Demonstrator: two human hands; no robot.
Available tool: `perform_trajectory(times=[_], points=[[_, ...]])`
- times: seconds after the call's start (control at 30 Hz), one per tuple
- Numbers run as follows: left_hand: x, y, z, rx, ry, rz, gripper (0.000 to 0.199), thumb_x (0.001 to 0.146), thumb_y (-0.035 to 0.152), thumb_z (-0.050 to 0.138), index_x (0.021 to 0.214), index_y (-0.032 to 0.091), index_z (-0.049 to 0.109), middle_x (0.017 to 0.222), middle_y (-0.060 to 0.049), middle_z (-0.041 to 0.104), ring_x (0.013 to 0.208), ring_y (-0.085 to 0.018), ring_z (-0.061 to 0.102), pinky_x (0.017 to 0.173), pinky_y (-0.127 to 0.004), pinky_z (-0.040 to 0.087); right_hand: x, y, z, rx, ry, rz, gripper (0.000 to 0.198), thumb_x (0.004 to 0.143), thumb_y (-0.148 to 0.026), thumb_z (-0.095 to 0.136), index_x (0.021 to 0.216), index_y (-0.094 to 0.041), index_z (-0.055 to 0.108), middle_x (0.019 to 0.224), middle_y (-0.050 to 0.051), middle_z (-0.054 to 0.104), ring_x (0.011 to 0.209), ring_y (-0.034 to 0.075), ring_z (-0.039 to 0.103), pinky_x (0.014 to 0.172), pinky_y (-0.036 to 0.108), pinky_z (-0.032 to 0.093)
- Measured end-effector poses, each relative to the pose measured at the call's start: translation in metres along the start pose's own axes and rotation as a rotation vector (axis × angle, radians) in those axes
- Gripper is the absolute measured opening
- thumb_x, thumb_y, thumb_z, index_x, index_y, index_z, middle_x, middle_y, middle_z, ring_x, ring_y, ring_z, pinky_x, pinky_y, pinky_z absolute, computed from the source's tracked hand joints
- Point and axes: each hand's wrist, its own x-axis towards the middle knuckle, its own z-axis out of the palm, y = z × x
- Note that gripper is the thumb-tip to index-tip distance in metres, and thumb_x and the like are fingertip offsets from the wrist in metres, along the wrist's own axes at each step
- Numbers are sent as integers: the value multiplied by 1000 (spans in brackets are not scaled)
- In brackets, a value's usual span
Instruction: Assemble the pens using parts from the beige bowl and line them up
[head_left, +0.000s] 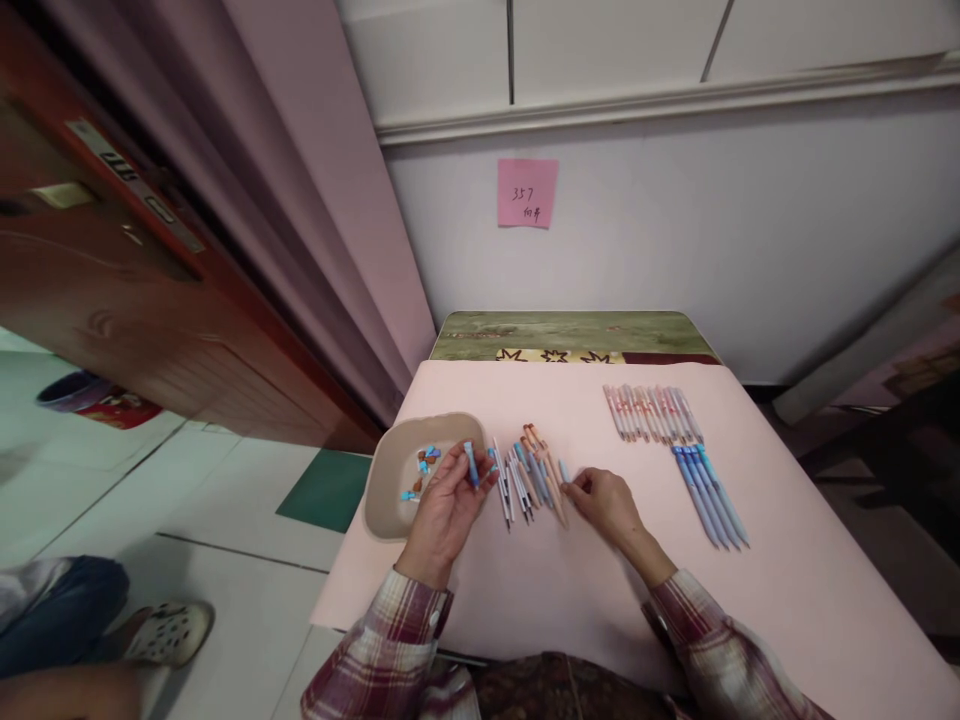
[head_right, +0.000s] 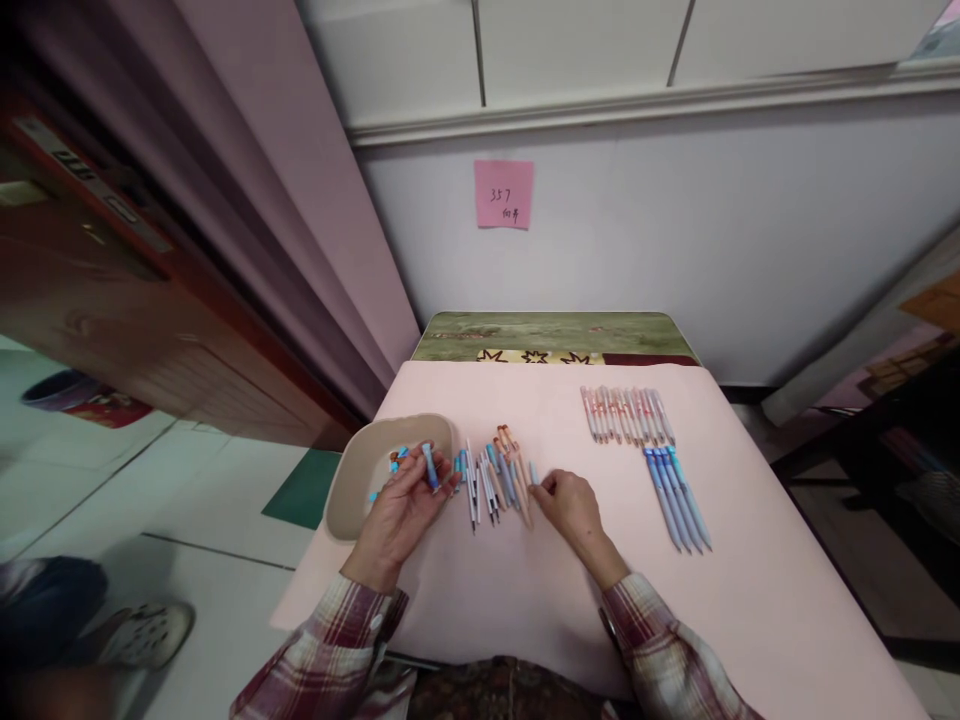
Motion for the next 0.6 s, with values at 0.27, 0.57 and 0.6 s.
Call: perform_trajectory(times=[0.27, 0.57, 0.6], points=[[-3, -2, 2, 61, 13, 57, 20, 81, 14, 67, 99, 17, 59, 88, -6, 71, 78, -16, 70, 86, -37, 54, -2, 4, -6, 52, -24, 48, 28, 80, -36, 53, 62, -20, 66, 56, 3, 68, 57, 17, 62, 56, 25, 36], [-6, -7, 8, 185, -13, 69, 28, 77, 20, 72, 100, 17, 55, 93, -8, 72, 77, -18, 71, 79, -31, 54, -9, 1, -16, 327, 27, 8, 29, 81, -44, 53, 67, -20, 64, 57, 2, 68, 58, 19, 66, 57, 25, 44], [-6, -7, 9, 191, -19, 64, 28, 77, 20, 72, 99, 17, 55, 92, -8, 72, 76, -17, 70, 77, -31, 54, -9, 0, -15, 388, 23, 0, 30, 81, -45, 53, 70, -19, 64, 58, 3, 68, 58, 19, 66, 58, 25, 45]])
